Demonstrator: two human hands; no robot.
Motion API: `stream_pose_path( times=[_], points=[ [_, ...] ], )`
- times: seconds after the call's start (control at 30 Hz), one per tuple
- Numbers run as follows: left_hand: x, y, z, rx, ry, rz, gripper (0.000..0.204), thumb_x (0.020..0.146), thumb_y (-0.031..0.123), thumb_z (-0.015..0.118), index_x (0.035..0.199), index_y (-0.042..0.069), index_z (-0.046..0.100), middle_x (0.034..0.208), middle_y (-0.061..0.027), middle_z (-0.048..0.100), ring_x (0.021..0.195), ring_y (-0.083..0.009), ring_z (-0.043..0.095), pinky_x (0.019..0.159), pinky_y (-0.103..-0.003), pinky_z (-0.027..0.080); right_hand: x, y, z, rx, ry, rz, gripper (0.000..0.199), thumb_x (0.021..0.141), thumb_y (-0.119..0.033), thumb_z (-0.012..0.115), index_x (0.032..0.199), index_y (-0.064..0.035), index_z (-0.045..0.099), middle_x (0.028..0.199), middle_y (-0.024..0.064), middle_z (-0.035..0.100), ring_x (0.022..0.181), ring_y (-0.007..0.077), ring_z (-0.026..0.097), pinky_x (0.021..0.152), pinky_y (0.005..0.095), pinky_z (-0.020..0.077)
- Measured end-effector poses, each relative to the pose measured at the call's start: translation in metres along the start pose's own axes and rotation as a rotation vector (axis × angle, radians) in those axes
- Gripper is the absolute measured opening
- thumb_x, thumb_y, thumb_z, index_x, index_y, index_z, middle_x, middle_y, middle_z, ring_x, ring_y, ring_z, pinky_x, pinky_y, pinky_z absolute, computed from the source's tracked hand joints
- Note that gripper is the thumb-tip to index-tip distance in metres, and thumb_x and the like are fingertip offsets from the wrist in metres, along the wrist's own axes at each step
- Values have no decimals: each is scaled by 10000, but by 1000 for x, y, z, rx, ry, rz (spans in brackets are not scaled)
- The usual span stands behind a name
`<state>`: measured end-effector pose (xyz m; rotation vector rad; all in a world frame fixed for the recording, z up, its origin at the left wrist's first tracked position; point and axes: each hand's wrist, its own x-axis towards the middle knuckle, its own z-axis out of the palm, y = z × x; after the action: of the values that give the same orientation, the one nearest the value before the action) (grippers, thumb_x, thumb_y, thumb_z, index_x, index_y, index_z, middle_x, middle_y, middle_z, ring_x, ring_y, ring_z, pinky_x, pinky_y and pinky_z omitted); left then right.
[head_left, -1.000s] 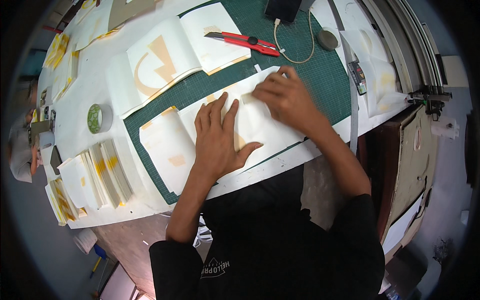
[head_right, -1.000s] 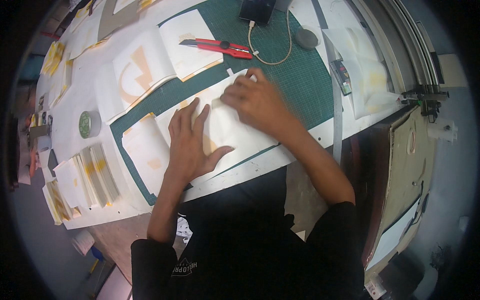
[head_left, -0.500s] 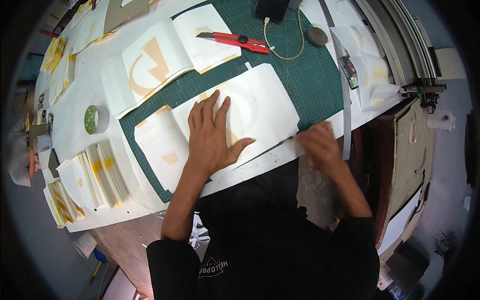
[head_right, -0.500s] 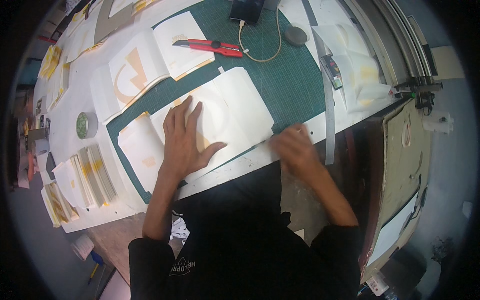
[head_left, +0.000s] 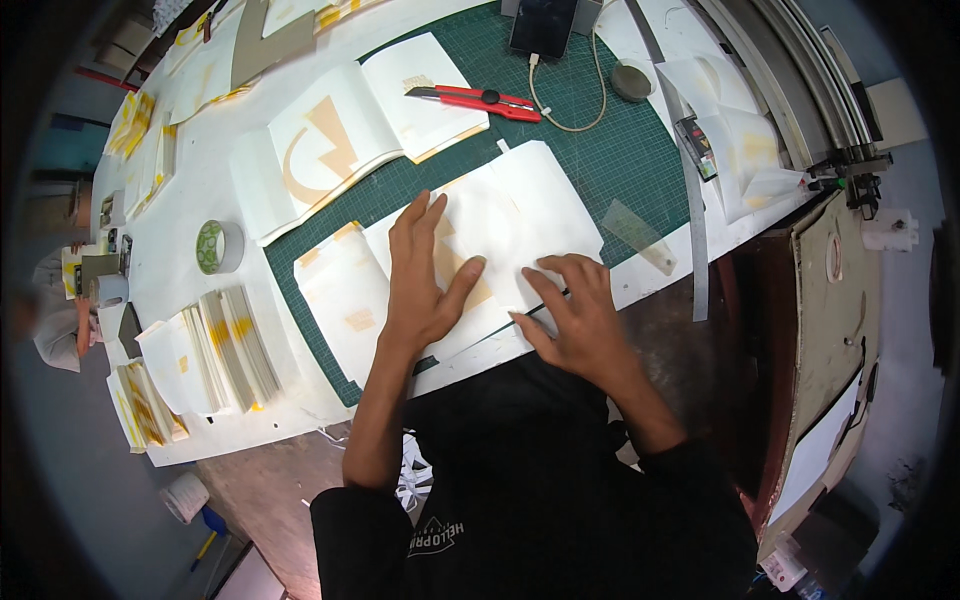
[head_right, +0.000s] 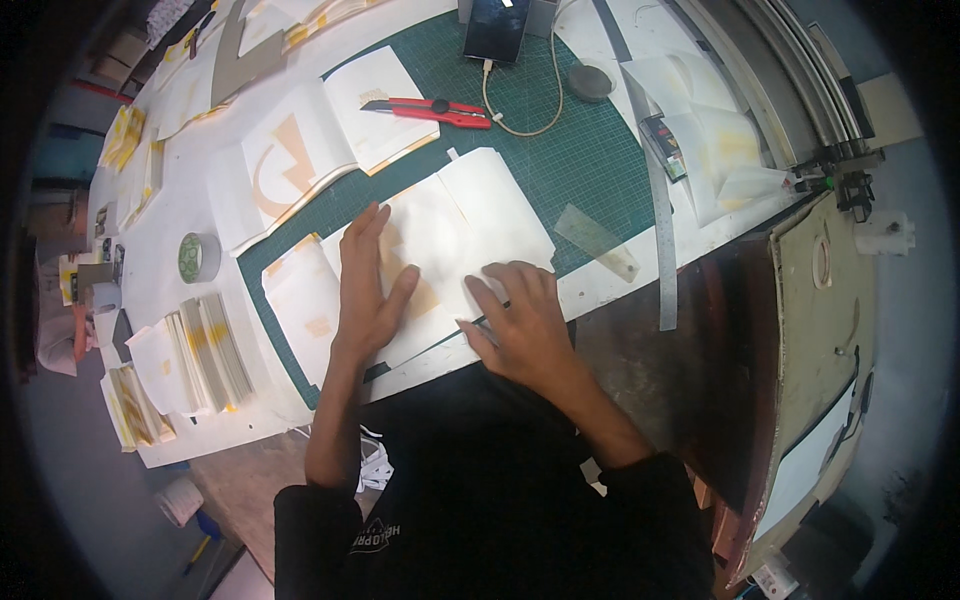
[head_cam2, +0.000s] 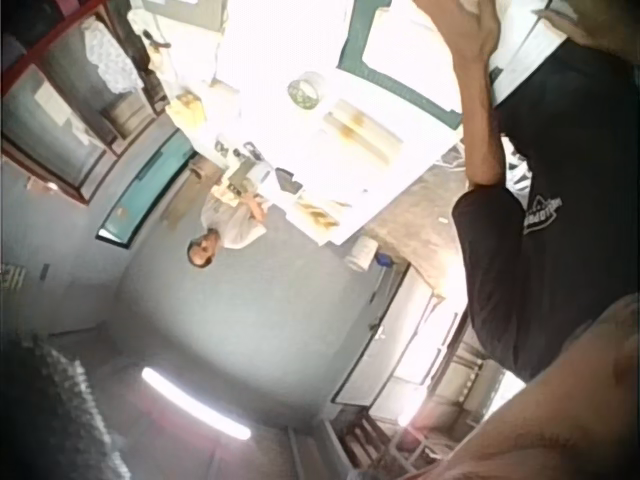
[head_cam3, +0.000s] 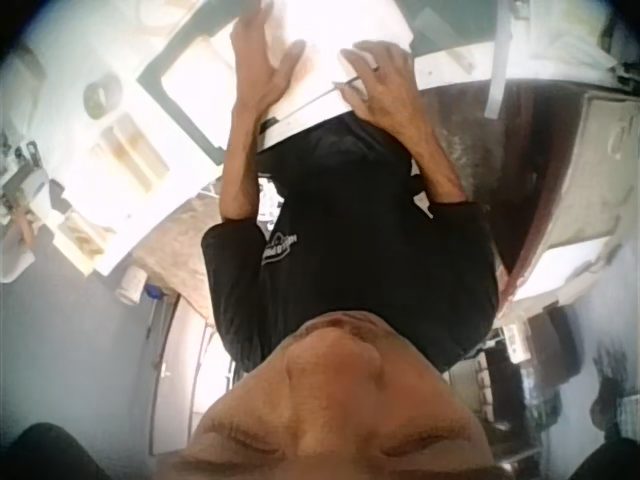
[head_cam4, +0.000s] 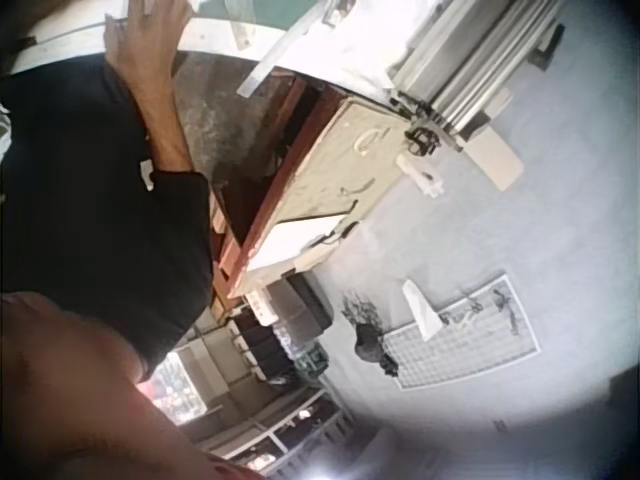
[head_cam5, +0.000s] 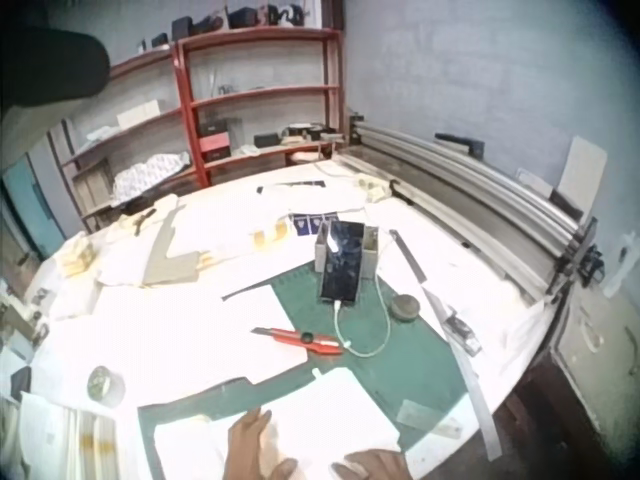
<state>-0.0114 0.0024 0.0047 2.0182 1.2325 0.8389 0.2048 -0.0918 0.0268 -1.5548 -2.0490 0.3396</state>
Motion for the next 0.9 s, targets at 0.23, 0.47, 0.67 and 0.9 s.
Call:
stream_pose_path(
  times=[0.23, 0.47, 0.67, 0.9],
  points=[
    [-2, -3, -6, -39, 12, 23, 698, 940, 293, 742, 1513, 2, 471, 1577, -270, 394, 1454, -434, 383, 1199, -506, 337, 11, 2, 6, -303, -10, -226, 500, 797, -143, 781, 1259, -7, 646, 1257, 193, 609, 1188, 345, 569, 1001, 523, 431],
    [-4, 2, -1, -39, 42, -5, 697, 914, 287, 782, 1479, -10, 502, 1547, -270, 421, 1431, -434, 406, 1184, -512, 357, 5, 24, 17, 195, 271, 444, 253, 895, -92, 745, 1086, 61, 682, 831, 149, 707, 708, 332, 689, 663, 355, 535],
    [-2, 1, 8, 198, -2, 72, 781, 863, 377, 825, 1469, -4, 511, 1526, -290, 426, 1401, -468, 405, 1174, -544, 340, -2, 40, 14, 556, 322, 662, 214, 928, -101, 772, 1015, 76, 691, 802, 133, 740, 661, 117, 663, 571, 276, 495],
    [-8, 23, 6, 370, -77, 170, 1081, 740, 642, 835, 1560, 64, 435, 1614, -297, 317, 1480, -492, 312, 1219, -656, 174, -3, 27, 6, 750, 262, 635, 172, 1014, -102, 692, 1055, 45, 612, 865, 79, 683, 503, 77, 562, 435, 238, 443]
  ],
)
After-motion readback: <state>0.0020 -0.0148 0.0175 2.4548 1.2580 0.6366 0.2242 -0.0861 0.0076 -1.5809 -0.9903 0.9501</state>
